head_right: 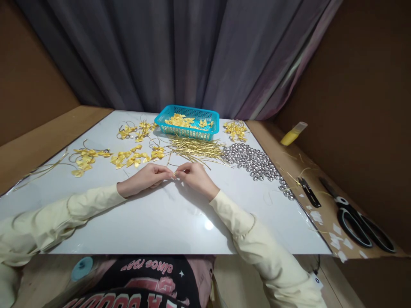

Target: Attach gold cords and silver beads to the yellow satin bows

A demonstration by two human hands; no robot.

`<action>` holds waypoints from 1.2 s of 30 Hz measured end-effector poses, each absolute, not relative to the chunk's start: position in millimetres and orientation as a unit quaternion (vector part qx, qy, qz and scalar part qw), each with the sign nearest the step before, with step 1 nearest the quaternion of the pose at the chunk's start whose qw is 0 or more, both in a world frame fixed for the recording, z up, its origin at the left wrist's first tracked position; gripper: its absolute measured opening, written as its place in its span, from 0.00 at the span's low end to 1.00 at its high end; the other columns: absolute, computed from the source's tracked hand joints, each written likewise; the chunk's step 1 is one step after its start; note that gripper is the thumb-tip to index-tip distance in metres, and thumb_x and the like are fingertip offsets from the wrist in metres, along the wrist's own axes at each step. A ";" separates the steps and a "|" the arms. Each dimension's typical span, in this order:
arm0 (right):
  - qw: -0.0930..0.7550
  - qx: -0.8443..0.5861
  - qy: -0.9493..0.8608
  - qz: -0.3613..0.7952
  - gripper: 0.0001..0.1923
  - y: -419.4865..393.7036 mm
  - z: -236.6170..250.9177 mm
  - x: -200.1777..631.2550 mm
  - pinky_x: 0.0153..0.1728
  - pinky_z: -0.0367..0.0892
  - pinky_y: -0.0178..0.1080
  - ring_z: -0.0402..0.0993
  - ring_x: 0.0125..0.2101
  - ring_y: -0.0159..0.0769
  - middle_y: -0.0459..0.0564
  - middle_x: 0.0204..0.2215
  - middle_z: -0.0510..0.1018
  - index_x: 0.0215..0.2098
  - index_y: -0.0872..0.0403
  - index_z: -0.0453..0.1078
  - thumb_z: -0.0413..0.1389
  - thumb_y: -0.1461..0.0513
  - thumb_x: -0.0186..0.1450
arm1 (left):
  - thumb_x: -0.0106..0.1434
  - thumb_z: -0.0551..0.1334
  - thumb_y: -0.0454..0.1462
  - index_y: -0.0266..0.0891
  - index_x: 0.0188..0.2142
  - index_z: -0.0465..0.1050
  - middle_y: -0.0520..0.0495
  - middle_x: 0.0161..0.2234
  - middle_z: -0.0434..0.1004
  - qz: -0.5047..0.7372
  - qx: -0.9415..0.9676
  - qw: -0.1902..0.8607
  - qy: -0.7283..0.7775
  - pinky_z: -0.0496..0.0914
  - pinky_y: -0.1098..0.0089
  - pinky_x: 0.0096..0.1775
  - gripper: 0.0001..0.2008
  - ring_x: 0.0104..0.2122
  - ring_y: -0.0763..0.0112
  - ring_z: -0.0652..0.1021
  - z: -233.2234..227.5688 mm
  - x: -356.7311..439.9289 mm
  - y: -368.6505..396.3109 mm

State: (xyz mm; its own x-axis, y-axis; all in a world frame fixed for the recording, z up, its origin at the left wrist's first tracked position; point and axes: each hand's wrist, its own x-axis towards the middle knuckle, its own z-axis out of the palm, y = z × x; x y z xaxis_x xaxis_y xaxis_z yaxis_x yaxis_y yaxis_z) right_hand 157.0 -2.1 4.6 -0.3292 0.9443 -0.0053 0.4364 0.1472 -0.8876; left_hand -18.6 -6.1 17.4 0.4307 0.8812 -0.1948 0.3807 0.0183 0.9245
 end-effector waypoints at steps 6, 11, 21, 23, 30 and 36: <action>0.293 -0.486 -0.679 0.466 0.09 -0.9 3.0 157.9 0.17 0.56 0.29 0.62 0.17 0.25 0.46 0.20 0.71 0.30 0.60 0.72 0.52 0.62 0.57 | 0.56 0.58 0.41 0.31 0.31 0.73 0.60 0.11 0.50 0.239 0.635 0.566 0.469 0.44 0.76 0.17 0.12 0.12 0.82 0.52 14.9 -19.7 -4.4; 0.283 -0.480 -0.668 0.493 0.09 -1.9 5.7 157.6 0.17 0.57 0.29 0.61 0.17 0.25 0.45 0.18 0.68 0.28 0.60 0.72 0.53 0.62 0.57 | 0.56 0.58 0.40 0.32 0.30 0.72 0.60 0.12 0.51 0.242 0.630 0.575 0.464 0.44 0.76 0.17 0.11 0.13 0.82 0.52 14.6 -20.4 -3.9; 0.280 -0.479 -0.661 0.506 0.09 -3.0 7.0 157.7 0.18 0.57 0.29 0.60 0.17 0.24 0.45 0.20 0.70 0.29 0.60 0.72 0.53 0.62 0.57 | 0.56 0.59 0.41 0.32 0.31 0.73 0.59 0.12 0.51 0.245 0.630 0.580 0.456 0.44 0.76 0.17 0.13 0.13 0.82 0.52 13.5 -21.3 -3.8; 0.278 -0.478 -0.662 0.506 0.09 -3.4 7.9 157.6 0.18 0.58 0.29 0.60 0.18 0.24 0.45 0.20 0.70 0.29 0.60 0.72 0.53 0.62 0.57 | 0.56 0.59 0.42 0.32 0.31 0.73 0.59 0.12 0.51 0.246 0.629 0.581 0.454 0.44 0.76 0.17 0.13 0.13 0.82 0.52 13.5 -21.2 -3.6; 0.267 -0.482 -0.668 0.499 0.08 -4.3 10.8 157.0 0.17 0.57 0.29 0.60 0.17 0.24 0.45 0.20 0.70 0.30 0.60 0.72 0.53 0.64 0.58 | 0.56 0.59 0.42 0.32 0.30 0.73 0.59 0.12 0.51 0.250 0.633 0.582 0.445 0.44 0.76 0.17 0.13 0.13 0.82 0.53 13.1 -22.0 -3.7; 0.275 -0.497 -0.667 0.482 0.05 -5.1 10.2 155.5 0.16 0.55 0.28 0.58 0.14 0.22 0.42 0.18 0.68 0.32 0.59 0.70 0.53 0.66 0.58 | 0.56 0.59 0.41 0.32 0.32 0.73 0.60 0.11 0.50 0.246 0.639 0.577 0.445 0.43 0.76 0.17 0.13 0.13 0.82 0.52 12.8 -22.0 -3.9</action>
